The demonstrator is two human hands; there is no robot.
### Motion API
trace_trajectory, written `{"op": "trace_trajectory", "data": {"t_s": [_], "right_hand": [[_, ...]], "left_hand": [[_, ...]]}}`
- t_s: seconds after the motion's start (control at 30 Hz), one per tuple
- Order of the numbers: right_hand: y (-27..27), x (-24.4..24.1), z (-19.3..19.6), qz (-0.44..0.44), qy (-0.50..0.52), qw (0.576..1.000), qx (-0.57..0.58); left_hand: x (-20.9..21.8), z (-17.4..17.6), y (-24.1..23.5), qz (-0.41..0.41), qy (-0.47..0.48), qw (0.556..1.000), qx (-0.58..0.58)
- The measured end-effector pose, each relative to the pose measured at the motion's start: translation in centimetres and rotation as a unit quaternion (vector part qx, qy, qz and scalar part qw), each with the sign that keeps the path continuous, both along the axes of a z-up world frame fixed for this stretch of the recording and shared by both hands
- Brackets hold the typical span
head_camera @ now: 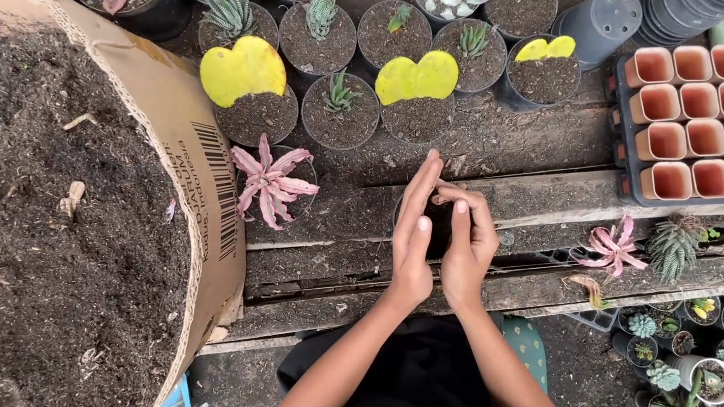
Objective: The person scoops soil from a large cardboard box and places it into a small black pot. They then pick up a small succulent and plant it in the pot, pressing the soil around the base to secure it.
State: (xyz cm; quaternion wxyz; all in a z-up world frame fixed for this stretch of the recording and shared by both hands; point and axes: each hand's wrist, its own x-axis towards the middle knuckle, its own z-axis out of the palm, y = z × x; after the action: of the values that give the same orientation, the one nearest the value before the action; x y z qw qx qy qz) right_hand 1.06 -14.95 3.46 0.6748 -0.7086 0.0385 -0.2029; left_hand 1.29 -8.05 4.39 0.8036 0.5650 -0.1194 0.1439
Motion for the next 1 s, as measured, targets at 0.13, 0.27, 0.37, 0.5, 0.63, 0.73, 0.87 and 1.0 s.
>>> {"op": "trace_trajectory", "data": {"t_s": [0.13,0.27,0.37,0.5,0.63,0.73,0.87,1.0], "right_hand": [[-0.3,0.1,0.1,0.038,-0.017,0.999,-0.024],[-1.5,-0.2,0.8,0.103,-0.032,0.981,-0.160],[-3.2,-1.0,0.9,0.146,-0.013,0.947,-0.284],[-5.3,-2.8,-1.1,0.203,0.034,0.829,-0.520],[-5.9,-2.8,-3.8,0.184,-0.006,0.792,-0.582],[-6.0,-2.3,-3.8,0.178,-0.029,0.779,-0.600],[-7.0,-2.0,-2.8,0.208,-0.007,0.791,-0.576],[-8.4,-2.0,-2.5,0.206,0.018,0.822,-0.530]], "left_hand": [[0.3,-0.1,0.4,-0.003,-0.002,1.000,0.001],[0.1,-0.1,1.0,0.006,-0.004,0.999,0.043],[-0.1,-0.6,1.8,0.000,-0.003,0.996,0.084],[-0.5,-1.6,3.1,-0.004,0.006,0.990,0.141],[-0.6,-2.3,3.8,-0.003,0.016,0.989,0.149],[-0.8,-2.5,4.0,-0.001,0.014,0.986,0.164],[-1.1,-2.7,4.7,0.001,-0.013,0.963,0.268],[-1.7,-4.3,5.6,-0.034,-0.097,0.871,0.480]]}}
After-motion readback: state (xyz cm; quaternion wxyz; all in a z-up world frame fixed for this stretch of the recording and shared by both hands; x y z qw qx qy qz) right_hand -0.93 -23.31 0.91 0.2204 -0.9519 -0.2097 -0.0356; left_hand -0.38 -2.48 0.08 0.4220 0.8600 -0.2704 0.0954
